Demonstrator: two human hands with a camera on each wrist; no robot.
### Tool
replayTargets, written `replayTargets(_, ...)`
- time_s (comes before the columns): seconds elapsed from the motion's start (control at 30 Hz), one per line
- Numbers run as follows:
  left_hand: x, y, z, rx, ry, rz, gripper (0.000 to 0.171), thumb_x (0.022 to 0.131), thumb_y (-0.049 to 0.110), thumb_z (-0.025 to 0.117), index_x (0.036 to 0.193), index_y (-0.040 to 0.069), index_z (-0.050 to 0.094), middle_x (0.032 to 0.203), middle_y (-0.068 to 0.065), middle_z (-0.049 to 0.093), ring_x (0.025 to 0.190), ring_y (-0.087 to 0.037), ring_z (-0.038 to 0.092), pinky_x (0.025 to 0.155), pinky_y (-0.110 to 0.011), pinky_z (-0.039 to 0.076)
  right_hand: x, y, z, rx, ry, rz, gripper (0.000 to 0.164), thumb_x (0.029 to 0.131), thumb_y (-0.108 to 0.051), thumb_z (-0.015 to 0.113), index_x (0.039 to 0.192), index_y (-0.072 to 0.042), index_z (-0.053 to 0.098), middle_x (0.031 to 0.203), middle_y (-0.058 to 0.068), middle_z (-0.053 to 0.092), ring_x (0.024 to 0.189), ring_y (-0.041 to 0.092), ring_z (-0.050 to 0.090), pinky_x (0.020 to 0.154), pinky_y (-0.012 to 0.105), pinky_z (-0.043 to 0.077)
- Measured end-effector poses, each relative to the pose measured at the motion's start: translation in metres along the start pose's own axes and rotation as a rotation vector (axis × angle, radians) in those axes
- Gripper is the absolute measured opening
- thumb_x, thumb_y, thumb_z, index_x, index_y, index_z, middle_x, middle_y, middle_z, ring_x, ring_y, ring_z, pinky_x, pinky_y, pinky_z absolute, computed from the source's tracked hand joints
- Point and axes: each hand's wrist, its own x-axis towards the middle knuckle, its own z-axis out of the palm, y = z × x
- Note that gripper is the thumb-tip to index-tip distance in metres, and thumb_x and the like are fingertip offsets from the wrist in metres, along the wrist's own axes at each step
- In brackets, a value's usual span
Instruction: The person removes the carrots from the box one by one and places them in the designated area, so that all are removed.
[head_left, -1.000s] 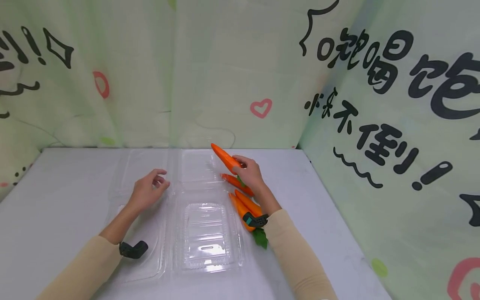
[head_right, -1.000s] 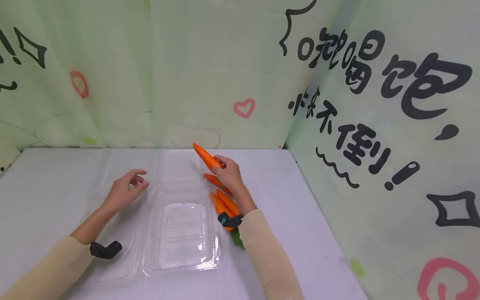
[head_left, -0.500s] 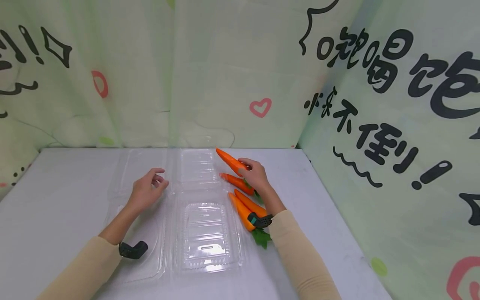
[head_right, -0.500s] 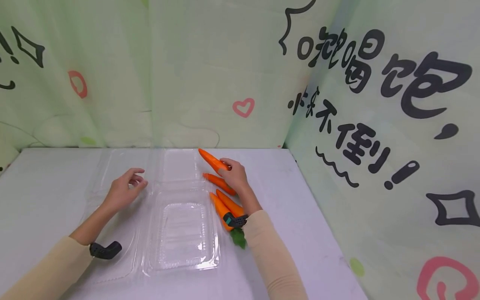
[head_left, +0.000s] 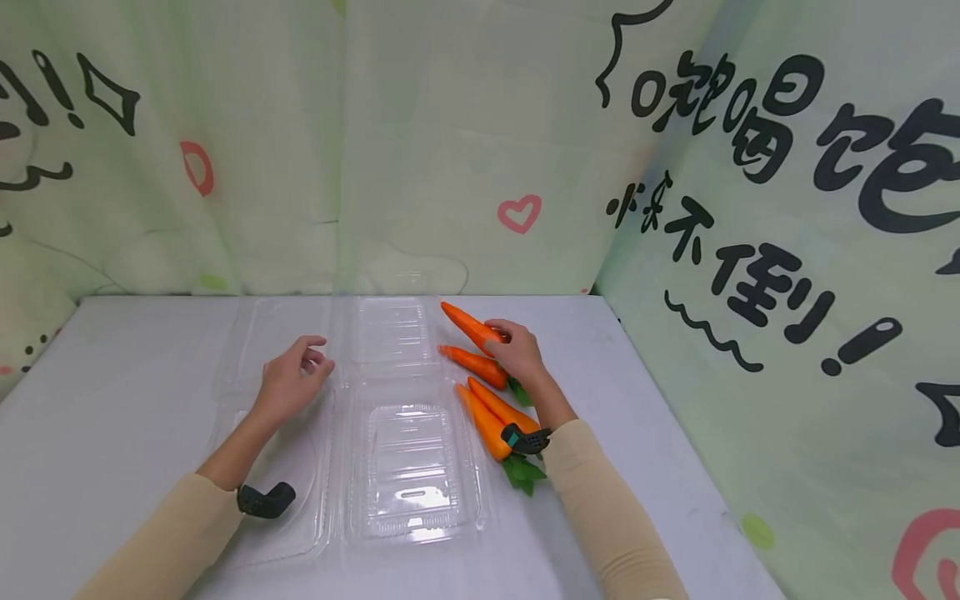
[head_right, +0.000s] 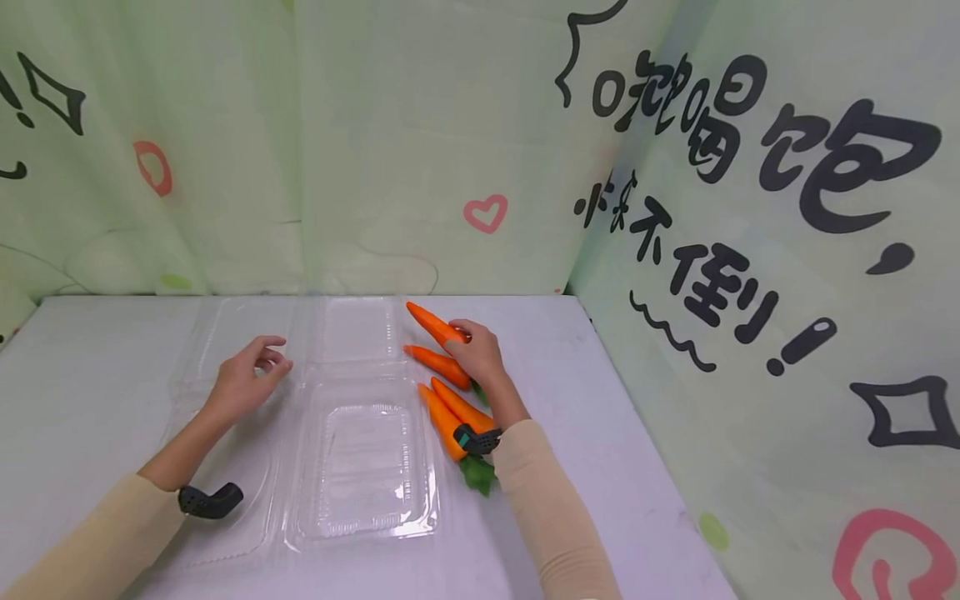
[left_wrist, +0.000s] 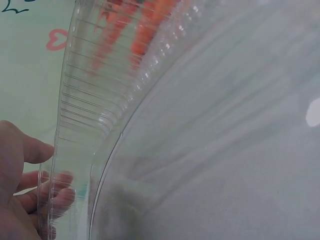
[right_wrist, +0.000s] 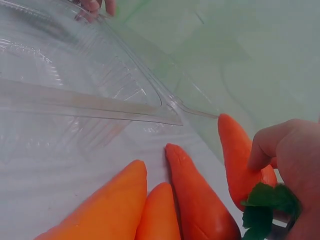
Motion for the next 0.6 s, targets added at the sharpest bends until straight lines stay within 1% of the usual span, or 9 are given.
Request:
replayTargets(0.23, 0.0, -0.0002, 0.0004, -0.001, -0.002, -0.016, 0.043, 0.098, 0.024, 0.054, 0.135, 0.004, 0.046, 0.115, -0.02, 0.062, 0.107, -0.035, 0.053, 0.094, -0.056, 0.035, -0.0016, 0.0031, -0.0018, -0.037, -0.009, 0.012, 0.04, 0.089, -0.017, 0.058, 0.129, -0.018, 0.06, 0.131, 0.008, 0.058, 0.107, 0.026, 0.055, 0.095, 0.039, 0.053)
replayTargets(0.33, 0.0006, -0.0007, 0.0001, -0.004, -0.004, -0.009, 0.042, 0.097, 0.024, 0.054, 0.134, 0.004, 0.047, 0.114, -0.02, 0.061, 0.106, -0.035, 0.054, 0.095, -0.057, 0.034, -0.0022, 0.0032, -0.0021, -0.05, -0.017, 0.01, 0.041, 0.089, -0.017, 0.059, 0.13, -0.018, 0.06, 0.132, 0.009, 0.058, 0.108, 0.026, 0.055, 0.095, 0.039, 0.053)
replayTargets(0.6, 0.0022, -0.0045, 0.001, -0.013, -0.008, 0.009, 0.04, 0.097, 0.023, 0.054, 0.132, 0.003, 0.049, 0.112, -0.02, 0.062, 0.104, -0.034, 0.055, 0.094, -0.057, 0.032, -0.0015, 0.0017, -0.0038, -0.091, -0.016, -0.03, 0.04, 0.09, -0.012, 0.06, 0.13, -0.014, 0.06, 0.132, 0.009, 0.059, 0.114, 0.028, 0.055, 0.1, 0.041, 0.051)
